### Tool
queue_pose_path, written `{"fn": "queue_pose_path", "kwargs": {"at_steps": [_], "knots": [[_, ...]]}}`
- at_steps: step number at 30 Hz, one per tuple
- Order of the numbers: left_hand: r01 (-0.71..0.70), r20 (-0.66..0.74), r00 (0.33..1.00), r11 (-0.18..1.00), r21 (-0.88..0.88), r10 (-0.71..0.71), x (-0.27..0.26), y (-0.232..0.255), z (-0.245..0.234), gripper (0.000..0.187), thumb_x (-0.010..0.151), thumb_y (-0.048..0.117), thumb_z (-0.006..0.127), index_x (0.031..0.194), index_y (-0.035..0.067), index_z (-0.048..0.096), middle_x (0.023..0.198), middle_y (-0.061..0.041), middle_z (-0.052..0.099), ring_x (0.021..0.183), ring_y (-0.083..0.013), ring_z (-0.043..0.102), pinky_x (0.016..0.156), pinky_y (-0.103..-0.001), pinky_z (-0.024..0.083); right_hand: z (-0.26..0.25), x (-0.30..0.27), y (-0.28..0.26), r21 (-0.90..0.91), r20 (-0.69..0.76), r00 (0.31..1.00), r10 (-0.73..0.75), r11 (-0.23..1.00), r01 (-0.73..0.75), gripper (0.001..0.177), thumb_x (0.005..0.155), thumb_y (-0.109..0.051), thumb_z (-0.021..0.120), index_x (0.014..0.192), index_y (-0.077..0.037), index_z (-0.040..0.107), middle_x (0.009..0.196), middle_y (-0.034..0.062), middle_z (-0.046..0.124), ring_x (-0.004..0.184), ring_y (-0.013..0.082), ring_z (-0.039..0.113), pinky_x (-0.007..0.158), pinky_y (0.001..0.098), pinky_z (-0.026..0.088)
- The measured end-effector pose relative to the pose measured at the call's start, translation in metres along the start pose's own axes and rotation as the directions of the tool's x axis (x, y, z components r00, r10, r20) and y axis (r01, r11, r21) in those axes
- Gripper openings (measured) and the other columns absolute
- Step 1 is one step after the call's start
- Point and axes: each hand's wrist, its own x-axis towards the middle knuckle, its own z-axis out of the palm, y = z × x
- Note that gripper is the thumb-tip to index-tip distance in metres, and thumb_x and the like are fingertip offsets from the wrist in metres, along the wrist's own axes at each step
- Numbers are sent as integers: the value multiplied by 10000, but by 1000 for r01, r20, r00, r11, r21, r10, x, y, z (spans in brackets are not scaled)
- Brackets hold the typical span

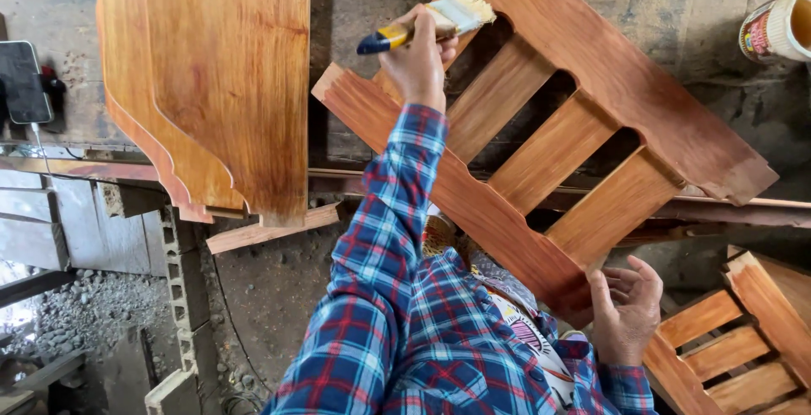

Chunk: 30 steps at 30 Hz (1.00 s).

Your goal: The person applies a liquid finish to a wooden chair back using a brush. They dip the brush into a container of finish and then spread it across the surface of the chair back, covering the slats and frame.

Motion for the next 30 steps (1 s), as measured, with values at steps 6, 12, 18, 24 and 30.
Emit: {"fn": "queue_pose_path", "kwargs": {"at_steps": [6,12,18,24,30], "knots": [[194,166,965,978,70,-204,-15,-1,-7,306,804,167,668,921,-115,656,675,-268,693,486,-261,676,401,-286,541,12,7,6,-1,8,1000,14,1000,-14,424,967,-34,673,1355,-29,504,1031,171,645,850,224,641,744,330,528],[159,328,928,984,76,-176,-19,9,-23,310,896,221,685,994,-72,708,735,-213,728,544,-212,696,468,-279,600,12,25,5,106,-11,1000,-2,994,4,416,971,1,648,1352,-34,483,1005,159,606,810,189,602,707,285,509],[64,210,975,998,10,-64,35,-2,-21,314,887,100,687,1118,-111,657,841,-271,733,547,-228,689,436,-293,589,1,31,7,101,-20,1000,-23,995,24,396,1005,17,642,1355,-29,463,1033,174,622,882,216,615,787,305,520],[-257,172,954,965,52,244,66,-15,-20,175,927,36,612,1053,-73,666,859,-293,736,534,-223,726,399,-257,610,0,35,19,130,-27,1000,3,992,0,399,1003,10,641,1358,-31,464,1024,165,619,874,196,611,778,286,508],[-295,207,940,952,87,272,57,-36,-29,229,931,121,648,1059,-67,655,915,-318,746,539,-189,719,396,-228,595,-1,46,20,110,-26,997,-78,991,81,371,1029,19,654,1355,-24,483,1027,163,615,892,204,608,783,305,520]]}}
